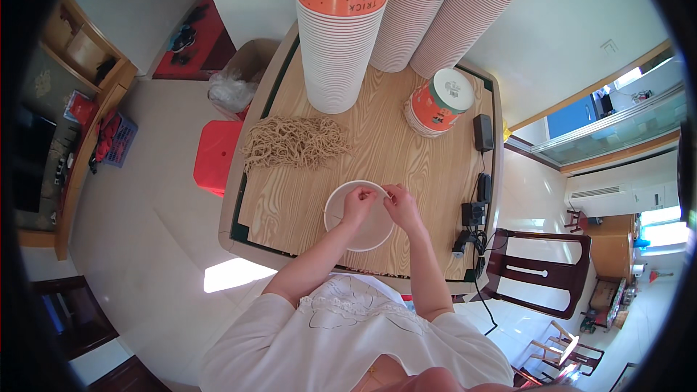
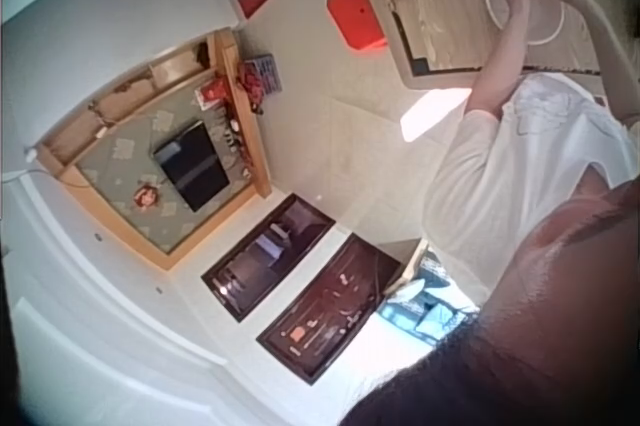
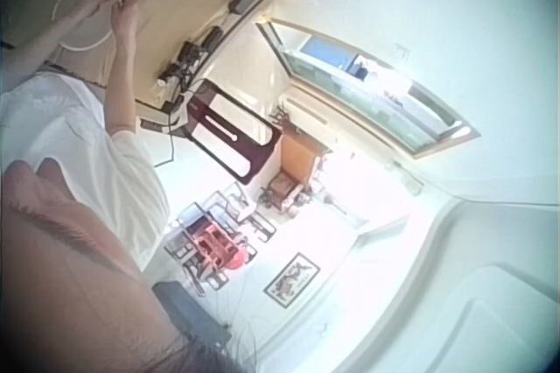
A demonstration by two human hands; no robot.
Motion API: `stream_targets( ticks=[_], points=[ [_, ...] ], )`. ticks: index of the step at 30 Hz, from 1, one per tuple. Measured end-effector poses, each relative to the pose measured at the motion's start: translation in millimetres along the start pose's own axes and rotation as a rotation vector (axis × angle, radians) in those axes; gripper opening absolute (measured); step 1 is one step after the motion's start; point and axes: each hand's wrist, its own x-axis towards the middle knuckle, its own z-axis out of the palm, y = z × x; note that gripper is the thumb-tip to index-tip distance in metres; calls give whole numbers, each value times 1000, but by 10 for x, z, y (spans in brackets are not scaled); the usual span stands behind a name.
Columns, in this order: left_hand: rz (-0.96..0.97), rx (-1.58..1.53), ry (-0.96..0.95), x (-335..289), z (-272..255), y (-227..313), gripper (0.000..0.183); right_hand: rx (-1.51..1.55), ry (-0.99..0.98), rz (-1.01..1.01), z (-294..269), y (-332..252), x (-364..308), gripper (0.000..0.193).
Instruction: Putting shredded paper into paper cups for packaging.
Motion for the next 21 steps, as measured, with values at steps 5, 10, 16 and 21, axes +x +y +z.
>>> stream_targets(
  ticks=[5,10,16,21],
  points=[
    [-55,-41,-5,-26,-14,56,9,3,-4,-12,13,32,6,29],
    [-60,-42,-36,-96,-29,139,9,106,80,-16,-21,-124,-30,28],
    [-200,-171,-166,-244,-135,395,10,104,52,-146,-151,-212,-39,20],
    [-187,-178,-197,-260,-144,438,11,112,35,-157,-129,-172,-25,13]
  ],
)
